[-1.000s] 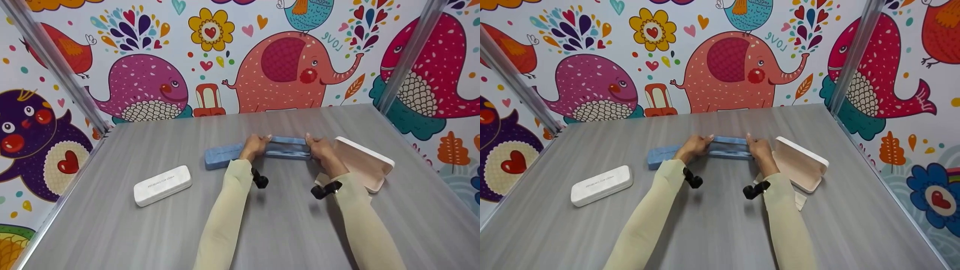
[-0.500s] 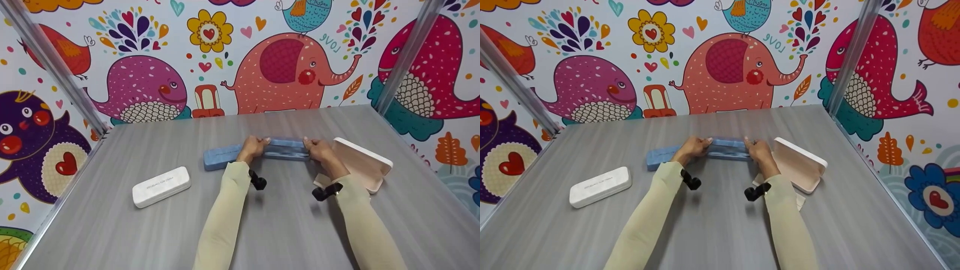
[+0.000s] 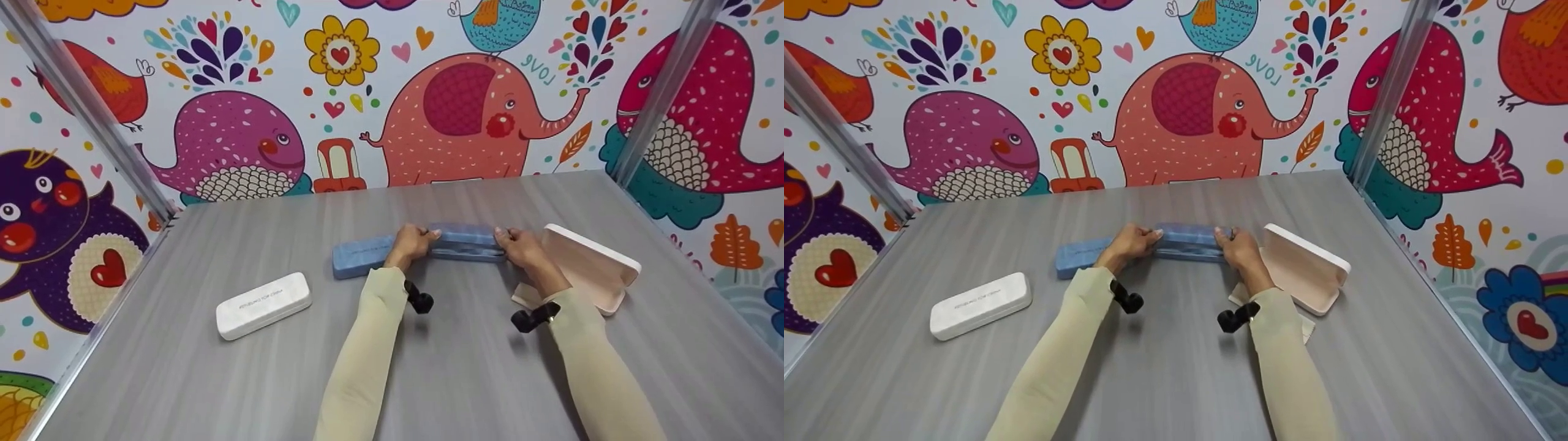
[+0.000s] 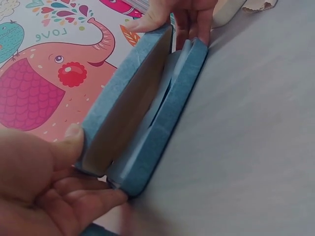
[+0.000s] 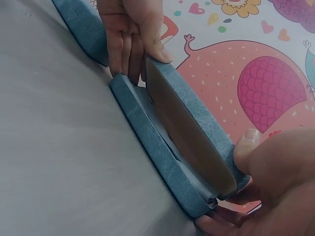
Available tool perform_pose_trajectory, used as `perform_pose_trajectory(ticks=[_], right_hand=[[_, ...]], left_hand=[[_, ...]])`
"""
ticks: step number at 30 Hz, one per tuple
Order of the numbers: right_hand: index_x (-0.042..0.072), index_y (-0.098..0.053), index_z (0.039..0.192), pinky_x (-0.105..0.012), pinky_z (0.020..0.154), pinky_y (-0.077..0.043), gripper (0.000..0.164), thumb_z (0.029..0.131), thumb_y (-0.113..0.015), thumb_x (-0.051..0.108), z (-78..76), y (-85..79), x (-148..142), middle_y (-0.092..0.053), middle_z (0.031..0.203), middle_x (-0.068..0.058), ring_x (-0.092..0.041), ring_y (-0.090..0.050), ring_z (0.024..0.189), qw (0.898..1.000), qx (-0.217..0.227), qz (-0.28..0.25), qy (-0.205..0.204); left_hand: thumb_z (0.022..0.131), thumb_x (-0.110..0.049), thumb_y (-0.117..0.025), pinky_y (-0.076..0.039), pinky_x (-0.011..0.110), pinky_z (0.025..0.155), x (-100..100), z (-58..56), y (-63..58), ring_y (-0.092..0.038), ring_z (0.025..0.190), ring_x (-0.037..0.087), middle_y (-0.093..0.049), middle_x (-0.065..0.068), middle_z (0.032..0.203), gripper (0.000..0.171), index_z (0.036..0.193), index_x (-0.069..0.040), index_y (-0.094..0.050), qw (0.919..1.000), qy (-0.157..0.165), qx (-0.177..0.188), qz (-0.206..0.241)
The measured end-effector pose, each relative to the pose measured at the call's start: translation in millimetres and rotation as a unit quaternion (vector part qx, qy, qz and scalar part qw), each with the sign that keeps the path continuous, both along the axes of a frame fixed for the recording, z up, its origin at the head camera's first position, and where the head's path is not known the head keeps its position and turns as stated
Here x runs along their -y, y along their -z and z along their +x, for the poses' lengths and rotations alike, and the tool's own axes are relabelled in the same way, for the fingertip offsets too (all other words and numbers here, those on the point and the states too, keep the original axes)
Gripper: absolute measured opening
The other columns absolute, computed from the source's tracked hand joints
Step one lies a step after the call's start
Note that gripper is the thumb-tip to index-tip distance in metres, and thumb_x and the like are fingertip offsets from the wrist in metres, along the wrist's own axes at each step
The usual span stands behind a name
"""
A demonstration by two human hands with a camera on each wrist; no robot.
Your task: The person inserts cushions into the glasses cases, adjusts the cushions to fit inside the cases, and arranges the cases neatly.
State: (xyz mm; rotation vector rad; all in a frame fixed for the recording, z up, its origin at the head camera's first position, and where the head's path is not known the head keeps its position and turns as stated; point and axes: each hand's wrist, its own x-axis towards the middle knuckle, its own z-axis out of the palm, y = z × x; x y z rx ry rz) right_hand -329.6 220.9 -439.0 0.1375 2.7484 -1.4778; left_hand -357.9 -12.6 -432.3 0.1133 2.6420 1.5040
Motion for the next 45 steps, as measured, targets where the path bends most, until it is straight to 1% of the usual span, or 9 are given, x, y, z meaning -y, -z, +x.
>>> perform_pose_trajectory(ticks=[6, 13, 16, 20, 23, 33, 36, 41, 45], right_hand=[[-0.011, -0.055, 0.124, -0.042, 0.096, -0.042, 0.047, 0.107, -0.045, 0.032, -0.5, 2.9, 0.7, -0.056, 0.123, -0.029, -0.035, -0.049, 0.112, 0.999, -0.001, 0.038, -0.015], [-0.009, -0.056, 0.119, -0.036, 0.081, -0.044, 0.043, 0.108, -0.044, 0.030, 1.0, 5.7, 2.4, -0.059, 0.108, -0.026, -0.035, -0.054, 0.100, 0.998, -0.012, 0.056, -0.013], [-0.010, -0.051, 0.134, -0.043, 0.095, -0.047, 0.048, 0.108, -0.042, 0.030, 2.2, 5.9, 3.1, -0.059, 0.123, -0.032, -0.039, -0.055, 0.113, 0.998, -0.005, 0.058, -0.018], [-0.011, -0.040, 0.146, -0.053, 0.113, -0.037, 0.054, 0.109, -0.040, 0.030, 3.7, 6.2, 4.1, -0.046, 0.144, -0.036, -0.045, -0.045, 0.134, 0.997, -0.003, 0.073, -0.025], [-0.011, -0.040, 0.145, -0.055, 0.115, -0.035, 0.054, 0.109, -0.040, 0.028, 4.5, 6.9, 4.6, -0.044, 0.144, -0.038, -0.049, -0.042, 0.136, 0.995, -0.012, 0.094, -0.027], [-0.014, -0.049, 0.131, -0.057, 0.107, -0.041, 0.044, 0.108, -0.044, 0.022, 5.9, 10.5, 6.6, -0.055, 0.129, -0.040, -0.050, -0.051, 0.127, 0.990, -0.062, 0.123, -0.026], [-0.015, -0.053, 0.121, -0.057, 0.101, -0.043, 0.039, 0.107, -0.045, 0.021, 7.1, 11.9, 7.0, -0.059, 0.119, -0.039, -0.048, -0.056, 0.117, 0.989, -0.074, 0.123, -0.021], [-0.010, -0.056, 0.093, -0.054, 0.085, -0.046, 0.029, 0.104, -0.053, 0.017, 9.2, 15.7, 6.9, -0.059, 0.086, -0.026, -0.038, -0.055, 0.088, 0.987, -0.114, 0.116, -0.005], [-0.005, -0.054, 0.086, -0.053, 0.082, -0.045, 0.028, 0.103, -0.056, 0.017, 9.1, 16.4, 6.7, -0.053, 0.080, -0.019, -0.034, -0.051, 0.083, 0.986, -0.123, 0.112, 0.000]], left_hand=[[0.098, -0.022, -0.066, -0.021, 0.026, 0.053, 2.8, 1.1, 2.5, -0.025, 0.053, 0.011, -0.025, -0.005, 0.056, 0.054, 0.057, -0.013, -0.032, 0.9999, 0.003, -0.010, -0.008], [0.097, -0.022, -0.066, -0.021, 0.026, 0.052, 3.0, 3.9, 3.2, -0.025, 0.053, 0.011, -0.025, -0.005, 0.055, 0.054, 0.056, -0.013, -0.031, 0.9996, 0.006, -0.020, -0.016], [0.097, -0.021, -0.067, -0.022, 0.027, 0.053, 2.6, 4.4, 2.4, -0.025, 0.053, 0.012, -0.025, -0.004, 0.056, 0.054, 0.057, -0.013, -0.032, 0.9999, 0.002, -0.011, -0.012], [0.097, -0.020, -0.068, -0.022, 0.027, 0.053, 2.4, 4.5, 1.7, -0.025, 0.053, 0.013, -0.024, -0.004, 0.056, 0.054, 0.057, -0.012, -0.031, 0.9998, 0.001, -0.012, -0.016], [0.096, -0.019, -0.068, -0.023, 0.028, 0.053, 2.4, 4.0, 1.6, -0.026, 0.054, 0.013, -0.025, -0.003, 0.057, 0.054, 0.057, -0.012, -0.031, 0.9998, 0.001, -0.008, -0.017], [0.095, -0.019, -0.070, -0.026, 0.028, 0.055, 0.7, 3.9, 1.4, -0.033, 0.059, 0.014, -0.031, -0.003, 0.061, 0.047, 0.062, -0.012, -0.038, 0.9998, -0.012, 0.007, -0.016], [0.094, -0.019, -0.071, -0.027, 0.028, 0.056, -0.1, 5.1, 1.6, -0.035, 0.061, 0.014, -0.033, -0.004, 0.061, 0.045, 0.061, -0.013, -0.040, 0.9996, -0.015, 0.000, -0.022], [0.092, -0.016, -0.073, -0.027, 0.028, 0.058, -0.5, 6.3, 2.4, -0.035, 0.063, 0.015, -0.033, -0.004, 0.060, 0.044, 0.060, -0.013, -0.042, 0.9994, -0.016, -0.017, -0.024], [0.091, -0.015, -0.074, -0.027, 0.028, 0.055, -0.7, 5.8, 2.4, -0.034, 0.060, 0.014, -0.033, -0.005, 0.058, 0.045, 0.059, -0.013, -0.042, 0.9996, -0.014, -0.017, -0.019]])
